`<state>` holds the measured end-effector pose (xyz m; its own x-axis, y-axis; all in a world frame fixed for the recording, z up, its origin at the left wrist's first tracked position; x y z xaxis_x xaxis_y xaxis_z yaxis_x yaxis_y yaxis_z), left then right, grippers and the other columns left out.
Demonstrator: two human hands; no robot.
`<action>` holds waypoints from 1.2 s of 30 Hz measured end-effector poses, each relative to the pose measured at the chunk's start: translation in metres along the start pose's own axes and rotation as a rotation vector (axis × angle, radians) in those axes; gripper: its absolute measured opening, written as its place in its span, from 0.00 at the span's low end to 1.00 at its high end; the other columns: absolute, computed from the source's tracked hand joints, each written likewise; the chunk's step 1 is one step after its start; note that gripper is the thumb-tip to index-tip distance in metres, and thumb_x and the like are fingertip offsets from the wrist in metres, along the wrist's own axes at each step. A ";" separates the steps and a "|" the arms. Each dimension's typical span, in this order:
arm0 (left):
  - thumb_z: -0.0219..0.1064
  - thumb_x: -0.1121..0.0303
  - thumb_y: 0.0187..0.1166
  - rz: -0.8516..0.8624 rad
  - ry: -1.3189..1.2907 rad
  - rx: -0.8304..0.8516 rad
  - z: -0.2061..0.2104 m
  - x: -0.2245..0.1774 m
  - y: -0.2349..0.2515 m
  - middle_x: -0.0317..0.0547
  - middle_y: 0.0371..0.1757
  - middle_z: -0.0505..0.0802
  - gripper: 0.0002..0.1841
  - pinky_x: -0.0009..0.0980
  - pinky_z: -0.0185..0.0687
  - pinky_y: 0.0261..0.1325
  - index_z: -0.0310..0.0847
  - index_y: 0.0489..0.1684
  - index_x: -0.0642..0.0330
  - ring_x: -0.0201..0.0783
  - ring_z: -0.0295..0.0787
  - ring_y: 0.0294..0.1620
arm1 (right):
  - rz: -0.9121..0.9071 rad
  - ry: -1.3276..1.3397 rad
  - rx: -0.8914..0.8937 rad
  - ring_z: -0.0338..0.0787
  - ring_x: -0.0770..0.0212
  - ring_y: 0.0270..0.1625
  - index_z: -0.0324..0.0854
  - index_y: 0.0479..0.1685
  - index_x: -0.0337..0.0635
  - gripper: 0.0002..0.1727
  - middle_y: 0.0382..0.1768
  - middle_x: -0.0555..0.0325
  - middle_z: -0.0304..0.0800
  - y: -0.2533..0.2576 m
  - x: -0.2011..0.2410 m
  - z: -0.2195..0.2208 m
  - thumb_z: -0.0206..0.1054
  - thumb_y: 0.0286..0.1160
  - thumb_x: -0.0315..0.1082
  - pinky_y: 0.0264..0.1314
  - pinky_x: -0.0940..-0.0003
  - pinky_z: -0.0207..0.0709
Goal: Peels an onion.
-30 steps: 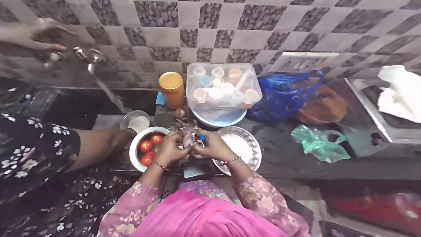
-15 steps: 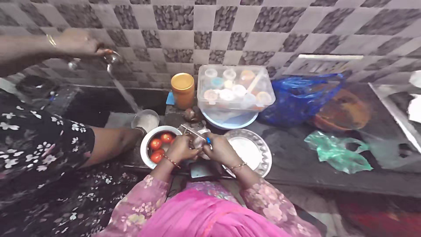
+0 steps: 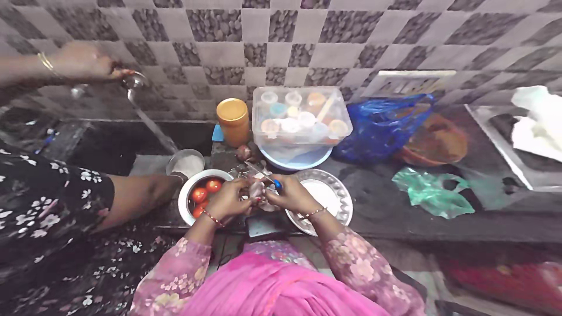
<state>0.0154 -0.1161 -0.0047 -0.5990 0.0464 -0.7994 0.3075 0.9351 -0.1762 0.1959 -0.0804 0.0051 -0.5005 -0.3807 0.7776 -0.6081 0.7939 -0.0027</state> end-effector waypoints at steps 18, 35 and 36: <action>0.74 0.75 0.72 0.199 -0.085 -0.026 0.000 -0.027 0.012 0.59 0.69 0.87 0.28 0.37 0.82 0.72 0.77 0.74 0.67 0.42 0.89 0.65 | 0.276 0.377 -0.183 0.79 0.76 0.28 0.84 0.57 0.36 0.17 0.35 0.61 0.87 -0.009 -0.017 0.000 0.71 0.67 0.27 0.30 0.77 0.74; 0.80 0.78 0.46 0.055 -0.716 -0.153 0.041 -0.003 0.007 0.46 0.57 0.88 0.51 0.26 0.87 0.57 0.57 0.81 0.70 0.27 0.89 0.52 | 0.049 -0.103 -0.265 0.91 0.46 0.41 0.87 0.42 0.31 0.14 0.38 0.43 0.91 -0.015 0.012 -0.003 0.73 0.69 0.36 0.49 0.45 0.83; 0.80 0.77 0.45 0.058 -0.641 -0.157 0.040 -0.002 0.007 0.48 0.57 0.88 0.51 0.25 0.86 0.57 0.57 0.80 0.73 0.26 0.88 0.52 | 0.049 -0.165 -0.261 0.92 0.43 0.44 0.87 0.43 0.29 0.15 0.40 0.40 0.91 -0.015 0.017 0.000 0.74 0.69 0.35 0.51 0.43 0.83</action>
<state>0.0486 -0.1235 -0.0270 -0.0109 -0.0746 -0.9972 0.1852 0.9798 -0.0754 0.1967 -0.0984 0.0182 -0.6315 -0.3943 0.6676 -0.4128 0.8998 0.1409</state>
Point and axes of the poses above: each hand's wrist, its own y-axis towards the middle knuckle, its own z-axis out of the palm, x = y × z, the point moved 4 cm from there along y, towards the middle knuckle
